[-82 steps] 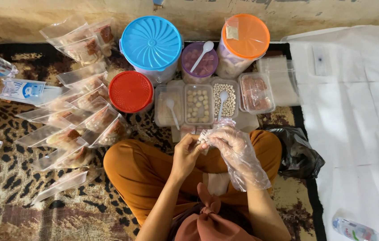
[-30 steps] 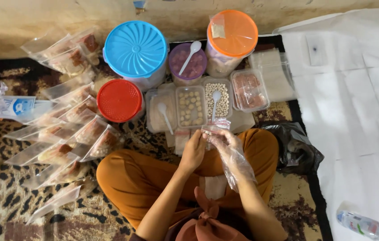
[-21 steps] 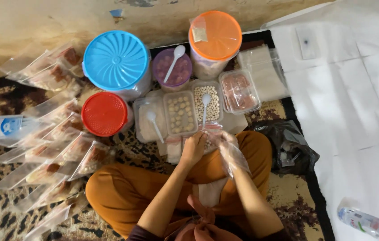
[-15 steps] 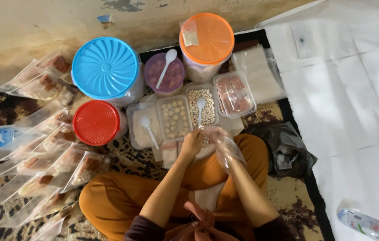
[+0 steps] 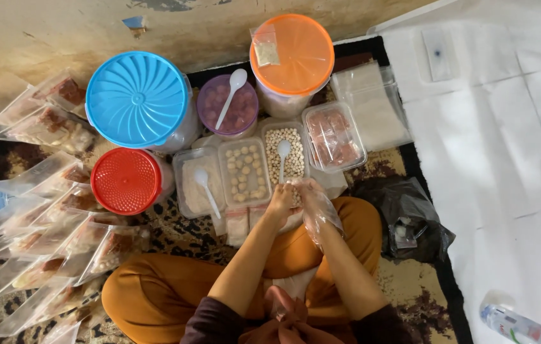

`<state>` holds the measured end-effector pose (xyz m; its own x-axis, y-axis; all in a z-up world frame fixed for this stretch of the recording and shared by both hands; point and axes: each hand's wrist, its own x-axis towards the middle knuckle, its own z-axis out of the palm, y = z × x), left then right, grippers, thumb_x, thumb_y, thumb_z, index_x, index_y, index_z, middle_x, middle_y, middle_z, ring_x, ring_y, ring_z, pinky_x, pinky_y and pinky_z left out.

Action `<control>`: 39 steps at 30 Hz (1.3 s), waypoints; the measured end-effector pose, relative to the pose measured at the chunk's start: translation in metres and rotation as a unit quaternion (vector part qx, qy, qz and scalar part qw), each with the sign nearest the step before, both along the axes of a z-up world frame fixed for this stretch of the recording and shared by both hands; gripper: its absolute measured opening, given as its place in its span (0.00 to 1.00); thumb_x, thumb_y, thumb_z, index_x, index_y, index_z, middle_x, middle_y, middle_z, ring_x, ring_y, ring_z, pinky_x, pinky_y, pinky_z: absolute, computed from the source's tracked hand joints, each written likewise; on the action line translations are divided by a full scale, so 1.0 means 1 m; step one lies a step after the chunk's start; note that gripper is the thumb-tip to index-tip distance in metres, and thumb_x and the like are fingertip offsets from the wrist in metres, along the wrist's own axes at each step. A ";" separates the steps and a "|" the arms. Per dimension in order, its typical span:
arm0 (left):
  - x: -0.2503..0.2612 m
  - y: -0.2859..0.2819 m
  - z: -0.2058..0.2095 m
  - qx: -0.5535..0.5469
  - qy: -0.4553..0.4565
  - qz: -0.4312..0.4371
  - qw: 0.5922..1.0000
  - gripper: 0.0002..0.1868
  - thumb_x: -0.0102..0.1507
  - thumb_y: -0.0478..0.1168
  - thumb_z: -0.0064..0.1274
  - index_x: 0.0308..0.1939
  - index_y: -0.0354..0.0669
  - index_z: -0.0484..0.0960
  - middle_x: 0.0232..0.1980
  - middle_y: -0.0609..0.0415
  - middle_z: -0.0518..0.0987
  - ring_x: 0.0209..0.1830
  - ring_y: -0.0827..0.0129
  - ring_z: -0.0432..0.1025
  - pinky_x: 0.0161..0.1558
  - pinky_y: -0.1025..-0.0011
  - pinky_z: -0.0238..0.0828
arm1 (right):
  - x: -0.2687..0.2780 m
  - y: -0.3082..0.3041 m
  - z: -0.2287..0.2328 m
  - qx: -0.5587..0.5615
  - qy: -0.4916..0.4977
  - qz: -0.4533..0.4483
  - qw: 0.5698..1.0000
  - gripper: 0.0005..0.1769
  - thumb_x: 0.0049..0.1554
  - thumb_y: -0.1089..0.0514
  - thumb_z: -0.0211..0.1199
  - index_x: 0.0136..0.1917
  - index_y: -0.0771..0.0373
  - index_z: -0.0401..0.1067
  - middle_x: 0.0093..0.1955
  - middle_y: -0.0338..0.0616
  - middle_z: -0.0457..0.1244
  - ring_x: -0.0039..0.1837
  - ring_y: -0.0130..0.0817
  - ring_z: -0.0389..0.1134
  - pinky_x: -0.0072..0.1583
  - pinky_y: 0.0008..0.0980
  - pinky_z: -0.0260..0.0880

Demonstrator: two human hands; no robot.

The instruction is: Packaging small food items into plastic bags using a spoon while sitting on the floor.

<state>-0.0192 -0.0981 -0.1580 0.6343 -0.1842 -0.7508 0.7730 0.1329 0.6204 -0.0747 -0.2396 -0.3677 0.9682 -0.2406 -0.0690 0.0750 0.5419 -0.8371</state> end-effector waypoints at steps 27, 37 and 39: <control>0.000 -0.019 0.072 0.187 -0.187 -0.010 0.964 0.12 0.66 0.46 0.44 0.37 0.42 0.72 0.33 0.37 0.72 0.36 0.48 0.69 0.41 0.52 0.67 | 0.007 0.027 0.169 -0.089 0.147 -0.035 0.985 0.20 0.51 0.60 0.72 0.56 0.58 0.71 0.49 0.42 0.66 0.53 0.27 0.63 0.57 0.24 0.61; -0.002 -0.021 0.083 0.208 -0.206 -0.020 0.956 0.12 0.66 0.49 0.45 0.40 0.46 0.77 0.36 0.40 0.76 0.40 0.49 0.72 0.45 0.53 0.68 | 0.019 0.033 0.240 -0.123 0.191 -0.041 0.973 0.13 0.54 0.59 0.69 0.53 0.57 0.74 0.46 0.41 0.67 0.49 0.27 0.64 0.53 0.24 0.62; -0.001 -0.016 0.089 0.218 -0.232 -0.048 0.947 0.12 0.65 0.49 0.43 0.38 0.47 0.77 0.39 0.37 0.78 0.46 0.39 0.73 0.49 0.48 0.68 | 0.020 0.037 0.254 -0.134 0.205 -0.044 0.969 0.11 0.55 0.59 0.68 0.52 0.57 0.74 0.45 0.41 0.67 0.48 0.27 0.64 0.52 0.24 0.63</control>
<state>-0.0201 -0.1143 -0.0694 0.9106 0.0057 -0.4132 0.3991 -0.2713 0.8759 -0.0544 -0.2029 -0.1133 0.8478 -0.3830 -0.3668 -0.2570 0.3083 -0.9159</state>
